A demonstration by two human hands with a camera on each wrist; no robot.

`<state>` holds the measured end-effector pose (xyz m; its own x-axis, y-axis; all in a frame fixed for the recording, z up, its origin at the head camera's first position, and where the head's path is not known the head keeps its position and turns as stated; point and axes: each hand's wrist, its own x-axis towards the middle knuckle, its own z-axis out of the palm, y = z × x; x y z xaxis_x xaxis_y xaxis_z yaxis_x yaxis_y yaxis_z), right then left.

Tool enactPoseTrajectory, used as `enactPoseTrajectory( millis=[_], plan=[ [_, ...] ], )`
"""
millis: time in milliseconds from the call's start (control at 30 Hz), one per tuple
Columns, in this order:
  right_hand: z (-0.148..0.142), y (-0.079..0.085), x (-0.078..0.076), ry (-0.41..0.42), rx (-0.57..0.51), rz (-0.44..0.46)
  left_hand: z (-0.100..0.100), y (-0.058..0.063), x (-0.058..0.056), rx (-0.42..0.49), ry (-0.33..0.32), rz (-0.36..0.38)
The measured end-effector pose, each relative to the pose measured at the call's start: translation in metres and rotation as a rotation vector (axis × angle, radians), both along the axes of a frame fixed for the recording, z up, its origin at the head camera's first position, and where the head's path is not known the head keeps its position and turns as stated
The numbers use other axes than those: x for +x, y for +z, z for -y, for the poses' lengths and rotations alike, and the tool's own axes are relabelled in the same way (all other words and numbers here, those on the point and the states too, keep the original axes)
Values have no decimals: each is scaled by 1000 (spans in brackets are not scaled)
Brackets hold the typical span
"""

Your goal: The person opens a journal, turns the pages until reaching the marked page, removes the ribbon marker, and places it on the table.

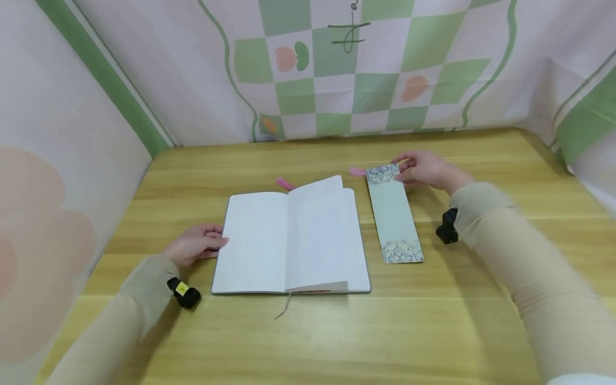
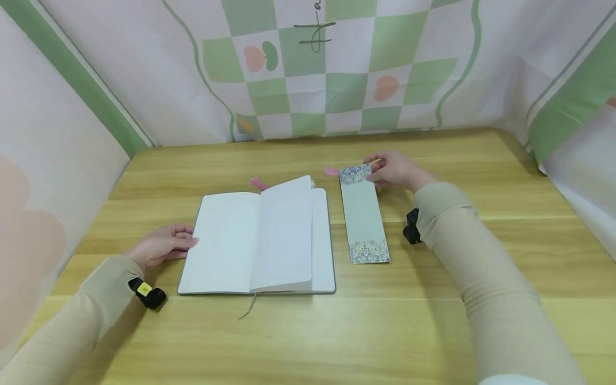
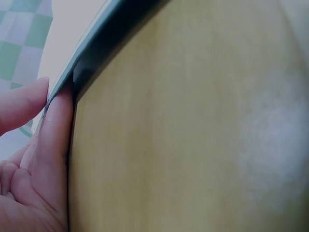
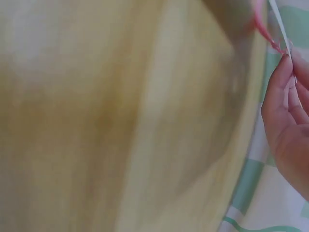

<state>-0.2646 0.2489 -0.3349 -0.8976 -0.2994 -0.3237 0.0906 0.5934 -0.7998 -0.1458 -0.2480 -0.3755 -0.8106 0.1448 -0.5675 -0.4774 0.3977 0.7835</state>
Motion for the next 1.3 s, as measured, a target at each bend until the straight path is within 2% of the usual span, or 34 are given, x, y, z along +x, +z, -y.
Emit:
enactPoseTrajectory(
  millis=[133,367,567,667,900,1033,1167,1300],
  plan=[
    [2,-8,0,6,26,9,-1,0,-3,-2,0,-4],
    [7,-14,-2,35,161,-60,-2,2,-4,-11,15,9],
    [13,-15,0,159,377,-286,-2,6,-3,-8,12,9],
    [16,-14,1,207,434,-359,-1,6,-2,-3,4,4],
    [21,-16,5,210,450,-355,0,4,0,-9,12,10],
    [31,-12,10,195,421,-380,0,4,1,-11,7,9],
    [46,-1,18,125,332,-388,0,3,1,2,10,6],
    [61,8,25,40,197,-319,1,2,-1,6,15,11]
  ],
)
